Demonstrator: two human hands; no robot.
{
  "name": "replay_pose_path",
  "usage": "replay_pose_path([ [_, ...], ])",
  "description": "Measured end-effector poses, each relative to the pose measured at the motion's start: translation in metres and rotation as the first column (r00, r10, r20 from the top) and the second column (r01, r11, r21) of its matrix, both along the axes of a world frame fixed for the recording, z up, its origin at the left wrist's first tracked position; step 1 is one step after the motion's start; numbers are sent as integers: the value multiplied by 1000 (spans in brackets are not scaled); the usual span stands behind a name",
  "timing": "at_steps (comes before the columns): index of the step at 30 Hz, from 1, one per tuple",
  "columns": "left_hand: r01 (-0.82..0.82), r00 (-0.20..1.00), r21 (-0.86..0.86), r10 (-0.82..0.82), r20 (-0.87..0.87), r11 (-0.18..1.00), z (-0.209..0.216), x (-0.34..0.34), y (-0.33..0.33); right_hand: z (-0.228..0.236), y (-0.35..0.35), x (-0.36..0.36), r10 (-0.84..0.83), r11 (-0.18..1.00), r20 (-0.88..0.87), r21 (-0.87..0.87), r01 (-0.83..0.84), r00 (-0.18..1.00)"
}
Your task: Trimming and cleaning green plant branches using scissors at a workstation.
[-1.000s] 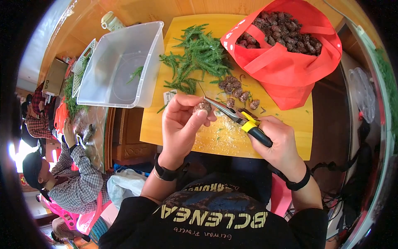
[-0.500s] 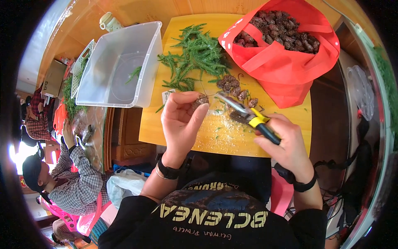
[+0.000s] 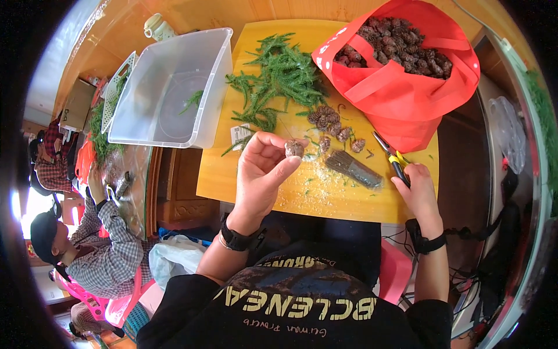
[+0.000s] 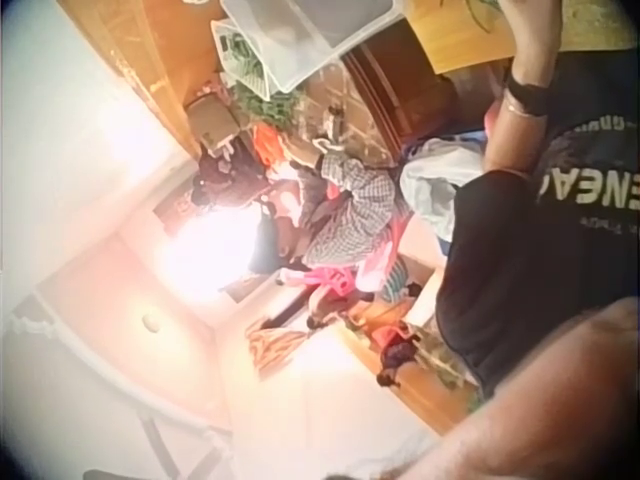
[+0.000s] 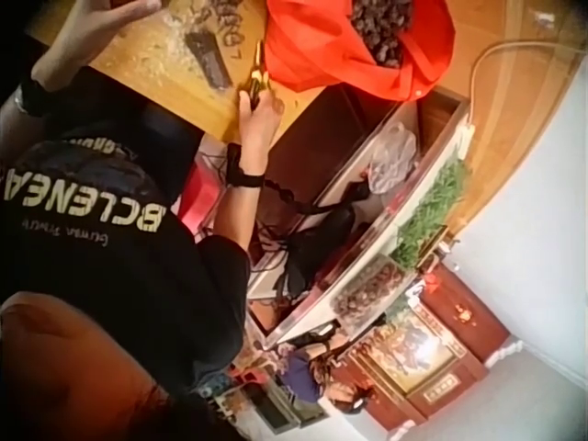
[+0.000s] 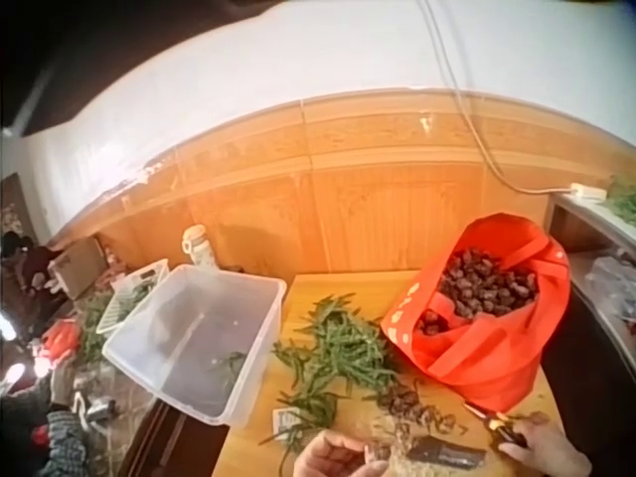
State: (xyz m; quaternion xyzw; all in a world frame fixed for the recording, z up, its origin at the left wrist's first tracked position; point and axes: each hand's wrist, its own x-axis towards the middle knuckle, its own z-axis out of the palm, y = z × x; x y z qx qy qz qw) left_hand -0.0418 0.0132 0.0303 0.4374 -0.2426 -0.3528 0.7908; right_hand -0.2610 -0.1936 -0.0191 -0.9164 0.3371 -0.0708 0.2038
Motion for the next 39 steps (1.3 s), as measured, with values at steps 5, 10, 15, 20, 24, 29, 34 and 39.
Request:
replay_pose_path([
  [5, 95, 991, 88, -102, 81, 992, -10, -9, 0, 38, 21, 27, 131, 991, 320, -30, -128, 938],
  [10, 131, 942, 220, -191, 277, 967, -18, -21, -1, 67, 65, 65, 79, 697, 561, 560, -448, 824],
  [15, 85, 894, 361, -231, 384, 929, -10, -15, 4, 50, 79, 87, 74, 699, 617, 529, -482, 784],
  [20, -410, 584, 451, -152, 798, 793, -16, 26, 24, 49, 72, 84, 38, 657, 479, 649, -383, 877],
  [24, -665, 255, 438, -367, 894, 604, -29, 56, 49, 47, 67, 81, -16, 639, 546, 650, -411, 838],
  [29, -673, 231, 480, -457, 859, 563, -43, 56, 44, 45, 69, 82, -27, 631, 580, 642, -436, 814],
  [34, -576, 289, 443, -336, 896, 687, -39, 60, 39, 44, 72, 84, -6, 642, 627, 599, -478, 779],
  [39, -205, 748, 556, -238, 620, 806, -11, 45, 34, 47, 76, 87, -85, 556, 604, 689, -466, 792],
])
